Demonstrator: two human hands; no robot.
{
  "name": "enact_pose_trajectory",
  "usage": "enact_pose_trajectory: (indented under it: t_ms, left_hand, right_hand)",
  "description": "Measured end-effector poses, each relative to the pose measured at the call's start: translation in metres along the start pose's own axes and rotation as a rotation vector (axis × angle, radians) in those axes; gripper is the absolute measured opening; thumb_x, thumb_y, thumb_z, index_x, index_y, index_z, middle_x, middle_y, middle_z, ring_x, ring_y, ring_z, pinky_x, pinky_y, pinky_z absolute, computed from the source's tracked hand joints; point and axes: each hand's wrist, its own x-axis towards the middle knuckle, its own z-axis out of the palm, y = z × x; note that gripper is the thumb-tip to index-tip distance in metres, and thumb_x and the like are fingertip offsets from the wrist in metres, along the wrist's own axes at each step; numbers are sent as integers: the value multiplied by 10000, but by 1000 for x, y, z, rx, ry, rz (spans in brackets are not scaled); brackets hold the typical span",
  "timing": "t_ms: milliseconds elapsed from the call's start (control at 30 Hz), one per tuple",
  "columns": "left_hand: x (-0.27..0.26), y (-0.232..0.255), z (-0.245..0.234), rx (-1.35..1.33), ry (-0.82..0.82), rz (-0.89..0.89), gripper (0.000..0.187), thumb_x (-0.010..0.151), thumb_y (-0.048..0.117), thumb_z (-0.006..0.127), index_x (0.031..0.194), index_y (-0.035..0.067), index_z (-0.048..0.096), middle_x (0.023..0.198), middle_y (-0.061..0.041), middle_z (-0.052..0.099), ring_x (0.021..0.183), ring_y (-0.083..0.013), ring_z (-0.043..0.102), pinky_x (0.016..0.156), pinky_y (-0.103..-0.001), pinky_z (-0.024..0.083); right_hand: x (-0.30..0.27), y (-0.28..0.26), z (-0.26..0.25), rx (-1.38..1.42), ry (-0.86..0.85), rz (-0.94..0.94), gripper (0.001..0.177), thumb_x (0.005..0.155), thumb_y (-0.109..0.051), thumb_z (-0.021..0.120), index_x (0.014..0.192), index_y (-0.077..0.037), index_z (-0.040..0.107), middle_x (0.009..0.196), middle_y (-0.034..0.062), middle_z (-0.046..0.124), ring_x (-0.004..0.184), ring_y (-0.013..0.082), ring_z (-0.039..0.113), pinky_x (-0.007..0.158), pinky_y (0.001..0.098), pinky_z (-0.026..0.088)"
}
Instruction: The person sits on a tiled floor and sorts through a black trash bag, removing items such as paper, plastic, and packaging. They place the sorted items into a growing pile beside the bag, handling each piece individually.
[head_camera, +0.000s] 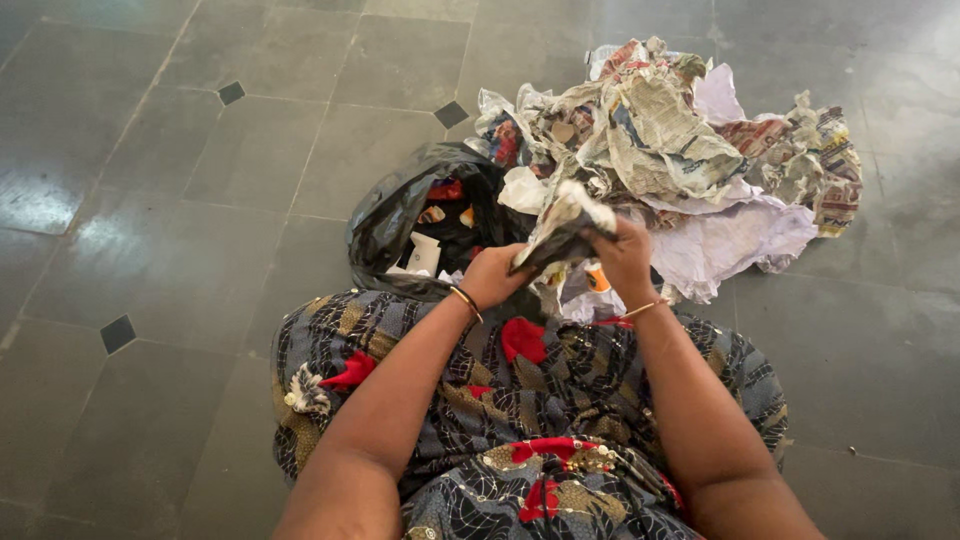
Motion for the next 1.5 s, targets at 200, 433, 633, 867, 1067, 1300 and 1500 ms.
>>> enact_pose_trajectory:
  t_ms: [200, 433, 633, 867, 1067, 1300, 1500]
  left_hand:
    - [3, -6, -3, 89, -12, -79, 253, 946, 250, 691, 1158, 110, 690, 855, -203, 699, 814, -414, 678, 694, -457, 524]
    - [3, -3, -16, -42, 40, -179, 184, 979, 213, 615, 1087, 111, 723, 782, -131, 734, 707, -285, 731, 674, -387, 547]
    - [6, -21, -45, 141, 320, -120, 171, 938, 207, 675, 1043, 99, 756, 887, -117, 755, 784, -278, 738, 718, -382, 564]
    - [-6, -91, -24, 280, -53, -293, 349, 804, 259, 763, 1110, 94, 724, 1038, -163, 742, 974, -339, 714, 864, -428, 560]
    - [-11, -169, 51, 424, -596, -126, 431, 807, 119, 617, 1229, 101, 702, 1171, -209, 713, 1104, -400, 671, 955, -456, 533]
    - [5, -142, -1, 396, -166, -447, 294, 857, 124, 590, 1055, 165, 804, 1109, -180, 738, 1052, -359, 701, 949, -436, 547]
    - [4, -126, -36, 857, 225, -583, 341, 851, 176, 617, 1183, 164, 698, 1307, -179, 596, 1200, -399, 573, 914, -531, 519]
  right_hand:
    - [17, -7, -25, 2, 258, 6, 106, 985, -22, 705, 1080, -34, 749, 928, 0, 744, 771, 80, 671, 673, 252, 561]
    - [38, 17, -88, 567, 823, 182, 226, 977, -144, 723, 1161, -79, 607, 1028, 33, 747, 859, 120, 718, 625, 263, 591]
    - [42, 56, -128, 625, 725, 37, 488, 993, -206, 761, 1374, -48, 500, 1247, 135, 667, 1103, 274, 667, 828, 410, 554]
    - [27, 27, -98, -808, 880, -202, 978, 958, -333, 891, 1605, -55, 214, 1658, 279, 207, 1541, 398, 135, 1271, 537, 98]
    - [22, -6, -56, -1161, 320, -268, 447, 1018, -126, 710, 1431, -260, 604, 1753, 69, 340, 1643, 330, 126, 1358, 509, 68]
    - [21, 32, -51, -1030, 32, -181, 534, 898, -61, 666, 1431, -57, 622, 1626, 235, 387, 1529, 447, 252, 1217, 562, 236]
    - [21, 17, -47, -974, 192, -312, 226, 941, 4, 635, 1100, -79, 773, 1432, 129, 649, 1436, 402, 440, 1203, 496, 345]
